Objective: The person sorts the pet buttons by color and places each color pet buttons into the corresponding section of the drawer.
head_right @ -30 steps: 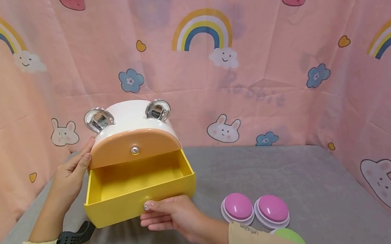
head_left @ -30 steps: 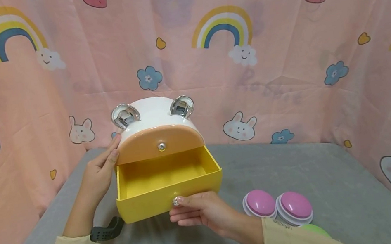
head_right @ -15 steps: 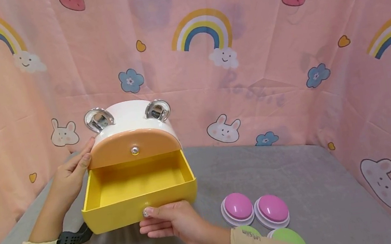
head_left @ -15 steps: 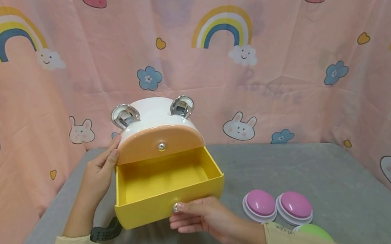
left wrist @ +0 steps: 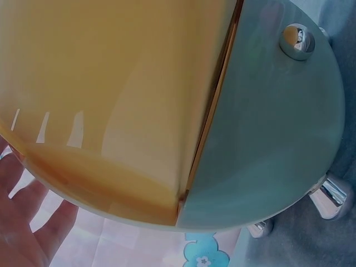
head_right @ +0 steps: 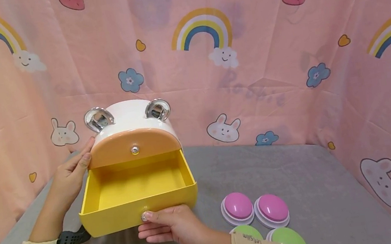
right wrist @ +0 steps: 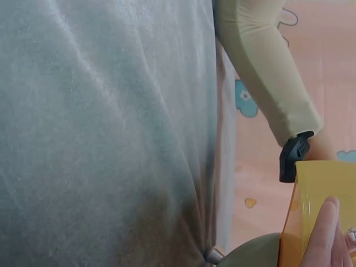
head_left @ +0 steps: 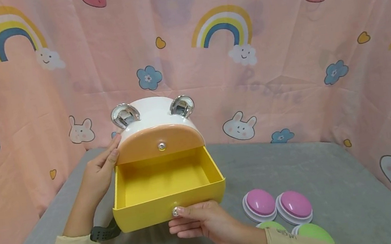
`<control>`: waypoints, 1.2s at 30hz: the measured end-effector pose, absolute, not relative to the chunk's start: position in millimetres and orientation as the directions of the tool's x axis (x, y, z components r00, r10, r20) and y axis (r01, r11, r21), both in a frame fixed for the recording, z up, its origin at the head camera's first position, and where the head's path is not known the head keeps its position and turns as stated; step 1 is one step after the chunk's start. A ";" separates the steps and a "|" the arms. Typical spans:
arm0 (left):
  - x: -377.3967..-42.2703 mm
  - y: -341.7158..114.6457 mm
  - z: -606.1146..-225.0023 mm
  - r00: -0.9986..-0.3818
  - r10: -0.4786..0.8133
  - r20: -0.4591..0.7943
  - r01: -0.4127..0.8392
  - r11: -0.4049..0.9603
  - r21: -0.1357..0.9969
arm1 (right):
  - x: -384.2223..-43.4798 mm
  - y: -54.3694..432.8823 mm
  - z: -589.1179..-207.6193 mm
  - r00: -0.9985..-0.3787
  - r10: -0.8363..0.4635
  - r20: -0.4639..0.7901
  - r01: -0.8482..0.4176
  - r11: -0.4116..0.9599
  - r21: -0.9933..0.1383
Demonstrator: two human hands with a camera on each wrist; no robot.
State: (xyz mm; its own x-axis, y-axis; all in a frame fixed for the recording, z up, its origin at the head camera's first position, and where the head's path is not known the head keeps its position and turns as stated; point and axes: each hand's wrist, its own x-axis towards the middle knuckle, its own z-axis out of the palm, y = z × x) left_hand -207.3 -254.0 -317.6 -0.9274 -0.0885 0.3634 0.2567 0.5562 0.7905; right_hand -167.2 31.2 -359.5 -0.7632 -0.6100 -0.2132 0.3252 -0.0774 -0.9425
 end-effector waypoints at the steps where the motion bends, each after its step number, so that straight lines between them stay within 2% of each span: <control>1: -207.4 -253.8 -317.5 -0.927 -0.089 0.364 0.257 0.556 0.790 | -166.7 31.4 -359.3 -0.764 -0.609 -0.214 0.325 -0.077 -0.942; 14: -208.1 -252.7 -316.4 -0.928 -0.092 0.360 0.254 0.551 0.795 | -163.1 32.0 -361.4 -0.768 -0.605 -0.211 0.314 -0.068 -0.947; 22: -207.0 -252.7 -316.8 -0.929 -0.101 0.356 0.248 0.547 0.800 | -162.1 47.4 -357.3 -0.743 -0.640 -0.195 0.267 -0.016 -0.964; 30: -205.8 -252.7 -316.7 -0.932 -0.096 0.350 0.244 0.546 0.801 | -161.9 93.8 -352.9 -0.816 -0.515 -0.262 0.237 0.115 -0.965; 36: -206.3 -252.9 -317.4 -0.934 -0.100 0.343 0.237 0.547 0.803 | -160.2 129.5 -353.8 -0.866 -0.454 -0.209 0.176 0.115 -0.978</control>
